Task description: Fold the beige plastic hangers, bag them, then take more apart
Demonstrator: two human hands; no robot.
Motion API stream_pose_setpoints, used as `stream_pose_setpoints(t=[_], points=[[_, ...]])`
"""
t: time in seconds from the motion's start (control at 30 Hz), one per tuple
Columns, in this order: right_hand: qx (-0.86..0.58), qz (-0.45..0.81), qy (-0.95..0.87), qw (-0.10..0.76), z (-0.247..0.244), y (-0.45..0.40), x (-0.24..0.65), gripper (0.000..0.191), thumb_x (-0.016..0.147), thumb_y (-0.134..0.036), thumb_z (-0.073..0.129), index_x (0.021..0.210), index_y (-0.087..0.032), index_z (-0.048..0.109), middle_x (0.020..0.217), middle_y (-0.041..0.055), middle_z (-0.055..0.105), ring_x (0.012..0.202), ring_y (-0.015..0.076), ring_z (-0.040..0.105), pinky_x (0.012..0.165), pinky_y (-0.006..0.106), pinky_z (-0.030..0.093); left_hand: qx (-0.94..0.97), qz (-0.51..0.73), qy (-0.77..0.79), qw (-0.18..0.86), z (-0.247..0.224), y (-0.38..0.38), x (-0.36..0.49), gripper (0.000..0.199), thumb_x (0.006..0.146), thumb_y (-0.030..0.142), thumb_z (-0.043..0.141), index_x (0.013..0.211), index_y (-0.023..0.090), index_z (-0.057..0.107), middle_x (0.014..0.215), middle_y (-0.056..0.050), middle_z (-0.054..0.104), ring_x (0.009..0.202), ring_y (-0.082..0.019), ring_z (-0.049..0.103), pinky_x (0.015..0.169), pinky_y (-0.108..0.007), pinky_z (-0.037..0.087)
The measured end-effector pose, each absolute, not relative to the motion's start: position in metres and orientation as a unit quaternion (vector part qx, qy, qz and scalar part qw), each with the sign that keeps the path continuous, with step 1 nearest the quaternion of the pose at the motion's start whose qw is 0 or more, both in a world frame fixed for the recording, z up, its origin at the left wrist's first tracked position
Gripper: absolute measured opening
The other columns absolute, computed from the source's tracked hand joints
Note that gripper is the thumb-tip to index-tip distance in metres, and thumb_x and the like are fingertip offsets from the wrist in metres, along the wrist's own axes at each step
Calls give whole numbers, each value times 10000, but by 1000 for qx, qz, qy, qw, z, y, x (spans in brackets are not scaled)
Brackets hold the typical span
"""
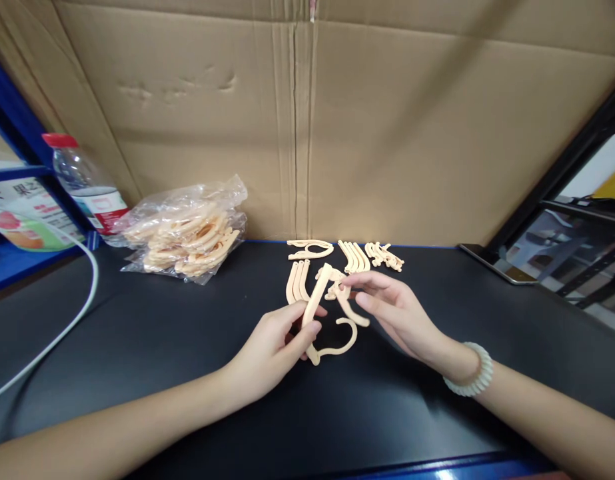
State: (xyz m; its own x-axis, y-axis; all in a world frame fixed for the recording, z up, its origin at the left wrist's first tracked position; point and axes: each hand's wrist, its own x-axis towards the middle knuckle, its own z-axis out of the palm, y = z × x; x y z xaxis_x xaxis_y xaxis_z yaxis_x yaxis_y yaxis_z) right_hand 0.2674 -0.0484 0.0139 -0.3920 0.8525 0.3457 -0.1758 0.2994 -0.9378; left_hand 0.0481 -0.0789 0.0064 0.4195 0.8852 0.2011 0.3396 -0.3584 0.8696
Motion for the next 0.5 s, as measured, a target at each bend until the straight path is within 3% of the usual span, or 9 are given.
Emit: stream_pose_setpoints(t=[0.1,0.23,0.37,0.5], points=[[-291,498,-640,507,15,-47,266,144,852,-288,686,926,-218,584,856,-15,608,788,115,642,732,246,514,779,341,426,307,5,-77,46,211,947,321,465,1067,196,586,794,10,597,666,-133,589,560,-212,486],[-332,520,-639,459,13,-50,261,271,873,-401,631,972,-219,455,654,-74,555,437,71,513,447,201,410,803,363,416,223,3,-74,44,314,940,230,438,1253,208,462,823,13,593,678,-133,589,635,-247,507],[-372,549,-640,387,11,-54,257,349,866,-479,597,994,-197,437,548,-76,564,355,74,456,389,190,363,835,352,402,129,2,-71,41,289,935,159,423,1212,214,484,1019,-46,644,874,-164,641,777,-293,520],[-382,563,-655,328,12,-56,257,357,889,-517,532,950,-167,488,504,-60,560,317,58,402,352,168,298,859,324,394,47,3,-70,40,249,944,142,411,1151,215,529,1014,-46,662,882,-173,654,759,-292,532]])
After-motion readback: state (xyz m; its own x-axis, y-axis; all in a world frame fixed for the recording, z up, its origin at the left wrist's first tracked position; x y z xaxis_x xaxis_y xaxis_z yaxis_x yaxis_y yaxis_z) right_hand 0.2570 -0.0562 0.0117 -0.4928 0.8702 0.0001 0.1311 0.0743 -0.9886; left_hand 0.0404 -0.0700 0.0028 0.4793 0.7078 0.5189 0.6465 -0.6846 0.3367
